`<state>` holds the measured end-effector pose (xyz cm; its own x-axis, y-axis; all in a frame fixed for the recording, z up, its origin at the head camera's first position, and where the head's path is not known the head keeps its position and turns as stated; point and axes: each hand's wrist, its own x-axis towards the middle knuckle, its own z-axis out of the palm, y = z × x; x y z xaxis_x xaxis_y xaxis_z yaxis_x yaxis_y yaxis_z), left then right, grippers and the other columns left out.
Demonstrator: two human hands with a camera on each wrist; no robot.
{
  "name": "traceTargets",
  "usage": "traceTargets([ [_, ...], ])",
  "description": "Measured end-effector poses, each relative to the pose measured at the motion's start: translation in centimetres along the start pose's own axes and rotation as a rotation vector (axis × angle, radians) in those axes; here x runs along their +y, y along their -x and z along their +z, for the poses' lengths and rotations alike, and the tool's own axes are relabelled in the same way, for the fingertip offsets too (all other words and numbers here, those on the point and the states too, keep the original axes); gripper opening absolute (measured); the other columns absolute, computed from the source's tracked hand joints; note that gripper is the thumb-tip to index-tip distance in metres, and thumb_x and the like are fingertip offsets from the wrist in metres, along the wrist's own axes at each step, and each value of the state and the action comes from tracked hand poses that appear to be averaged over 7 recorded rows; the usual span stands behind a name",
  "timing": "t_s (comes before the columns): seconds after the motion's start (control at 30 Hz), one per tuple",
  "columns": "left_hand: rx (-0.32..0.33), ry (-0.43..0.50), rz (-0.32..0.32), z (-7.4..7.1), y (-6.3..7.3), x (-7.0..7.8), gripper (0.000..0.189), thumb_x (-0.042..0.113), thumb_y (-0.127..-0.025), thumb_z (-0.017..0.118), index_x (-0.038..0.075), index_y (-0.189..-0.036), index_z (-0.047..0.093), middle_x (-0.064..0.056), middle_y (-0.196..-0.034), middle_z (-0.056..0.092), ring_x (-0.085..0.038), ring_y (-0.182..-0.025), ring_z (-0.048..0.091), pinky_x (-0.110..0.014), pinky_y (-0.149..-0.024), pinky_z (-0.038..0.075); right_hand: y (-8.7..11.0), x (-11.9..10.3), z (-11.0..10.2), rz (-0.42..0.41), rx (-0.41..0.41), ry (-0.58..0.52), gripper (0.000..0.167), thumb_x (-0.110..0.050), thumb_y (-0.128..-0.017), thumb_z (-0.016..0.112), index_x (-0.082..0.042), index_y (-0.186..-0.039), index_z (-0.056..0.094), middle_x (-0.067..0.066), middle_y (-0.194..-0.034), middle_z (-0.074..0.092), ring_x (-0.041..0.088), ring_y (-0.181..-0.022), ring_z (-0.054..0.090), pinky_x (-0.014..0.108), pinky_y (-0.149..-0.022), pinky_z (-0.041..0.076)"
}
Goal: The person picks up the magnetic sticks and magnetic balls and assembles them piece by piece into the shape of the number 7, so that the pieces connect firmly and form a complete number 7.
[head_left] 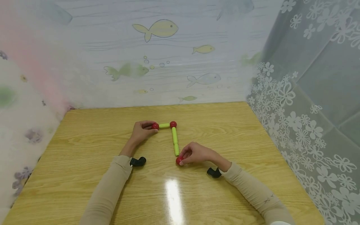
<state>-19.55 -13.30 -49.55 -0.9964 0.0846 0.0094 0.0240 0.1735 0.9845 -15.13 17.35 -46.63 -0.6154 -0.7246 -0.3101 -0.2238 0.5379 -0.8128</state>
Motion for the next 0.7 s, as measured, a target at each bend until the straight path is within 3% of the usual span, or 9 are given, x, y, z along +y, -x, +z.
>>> traceTargets([
  [0.27,-0.006,0.005,0.010,0.0,0.1,0.2,0.044,-0.003,-0.086,0.079,-0.011,-0.128,0.064,-0.033,-0.131,0.061,-0.046,-0.124,0.060,-0.020,-0.089,0.058,-0.1,-0.1,0.3,0.006,0.060,0.020,0.019,-0.019,-0.088,0.082,-0.007,-0.101,0.076,-0.002,-0.087,0.072,0.009,-0.079,0.067,0.022,-0.071,0.056],
  [0.5,0.012,-0.005,0.012,-0.1,-1.1,-2.2,0.046,0.000,-0.087,0.079,-0.008,-0.130,0.064,-0.031,-0.134,0.060,-0.043,-0.125,0.060,-0.018,-0.089,0.057,0.0,-0.2,0.8,-0.015,0.114,0.048,0.019,-0.018,-0.088,0.082,-0.005,-0.100,0.075,-0.001,-0.086,0.071,0.009,-0.077,0.065,0.021,-0.069,0.056],
  [0.7,0.019,-0.009,0.016,-0.2,-1.3,-2.7,0.047,0.005,-0.085,0.083,-0.004,-0.128,0.067,-0.027,-0.131,0.063,-0.039,-0.122,0.063,-0.020,-0.090,0.057,0.5,-0.5,1.3,-0.005,0.163,0.055,0.018,-0.019,-0.089,0.080,-0.006,-0.099,0.073,-0.001,-0.087,0.071,0.009,-0.078,0.066,0.021,-0.069,0.057],
])
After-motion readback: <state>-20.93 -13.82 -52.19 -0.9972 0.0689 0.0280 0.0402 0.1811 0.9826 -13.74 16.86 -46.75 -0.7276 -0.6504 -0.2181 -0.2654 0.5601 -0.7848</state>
